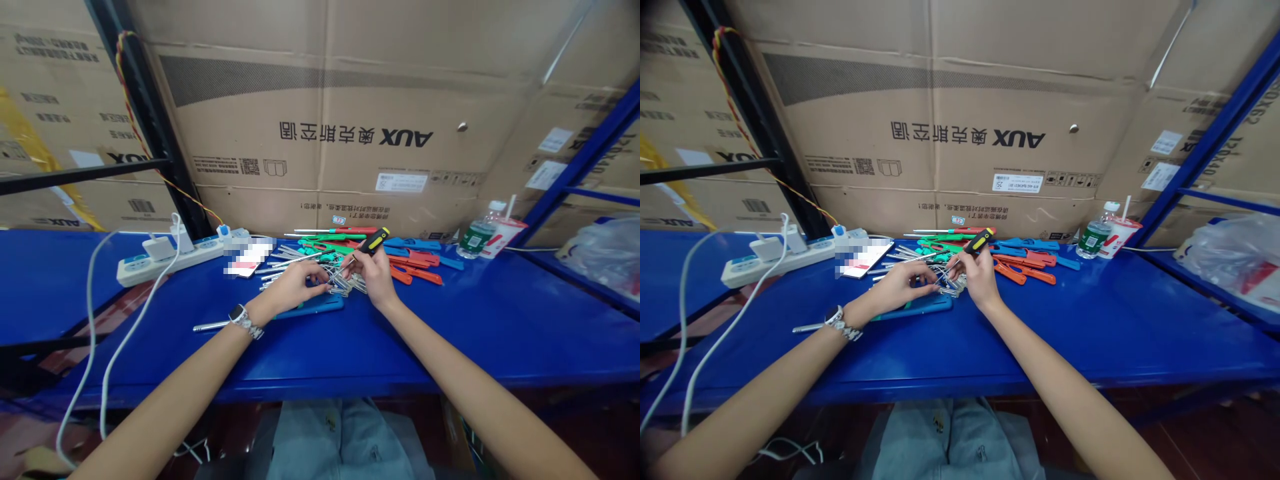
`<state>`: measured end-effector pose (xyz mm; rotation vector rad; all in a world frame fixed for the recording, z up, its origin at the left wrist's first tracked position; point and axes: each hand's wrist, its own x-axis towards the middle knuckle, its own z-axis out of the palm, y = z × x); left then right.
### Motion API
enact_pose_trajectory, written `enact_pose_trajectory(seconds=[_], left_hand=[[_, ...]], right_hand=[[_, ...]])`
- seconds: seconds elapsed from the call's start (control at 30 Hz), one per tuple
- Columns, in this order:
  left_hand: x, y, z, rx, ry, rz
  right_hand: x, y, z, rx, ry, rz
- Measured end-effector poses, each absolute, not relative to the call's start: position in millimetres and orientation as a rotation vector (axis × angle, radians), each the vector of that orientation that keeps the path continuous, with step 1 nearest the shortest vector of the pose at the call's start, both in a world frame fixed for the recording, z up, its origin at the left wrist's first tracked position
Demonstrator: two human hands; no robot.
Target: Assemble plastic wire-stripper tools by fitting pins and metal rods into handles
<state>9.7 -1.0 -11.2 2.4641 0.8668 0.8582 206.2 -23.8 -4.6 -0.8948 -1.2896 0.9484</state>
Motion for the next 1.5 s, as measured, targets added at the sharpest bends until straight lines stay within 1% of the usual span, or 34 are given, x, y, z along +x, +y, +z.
enact_pose_trajectory(seconds=[0.2, 0.43, 0.63, 1.23, 1.5], left_hand=[[11.6, -1.2, -13.0, 2.376, 0.908, 0.836], [12.7, 0.8, -14.1, 2.479, 0.930, 0.892], [15.6, -0.2, -15.8, 2.521, 0.912, 0.877], [19.0, -4.4, -12.9, 2.620, 0.926, 0.963], [23.5, -8.3, -15.2, 2.622, 0.836, 1.034]], right_hand=[[203.7, -25.2, -4.5, -0.905, -1.328, 0.922], [201.4, -28.0, -4.3, -0.821, -1.340, 0.811], [199.9, -27.0, -8.3, -0.798, -1.378, 0.861], [202.9, -22.8, -7.9, -0.756, -1.332, 0.752], [207.0, -25.2, -1.5, -0.757, -1.308, 0.739]])
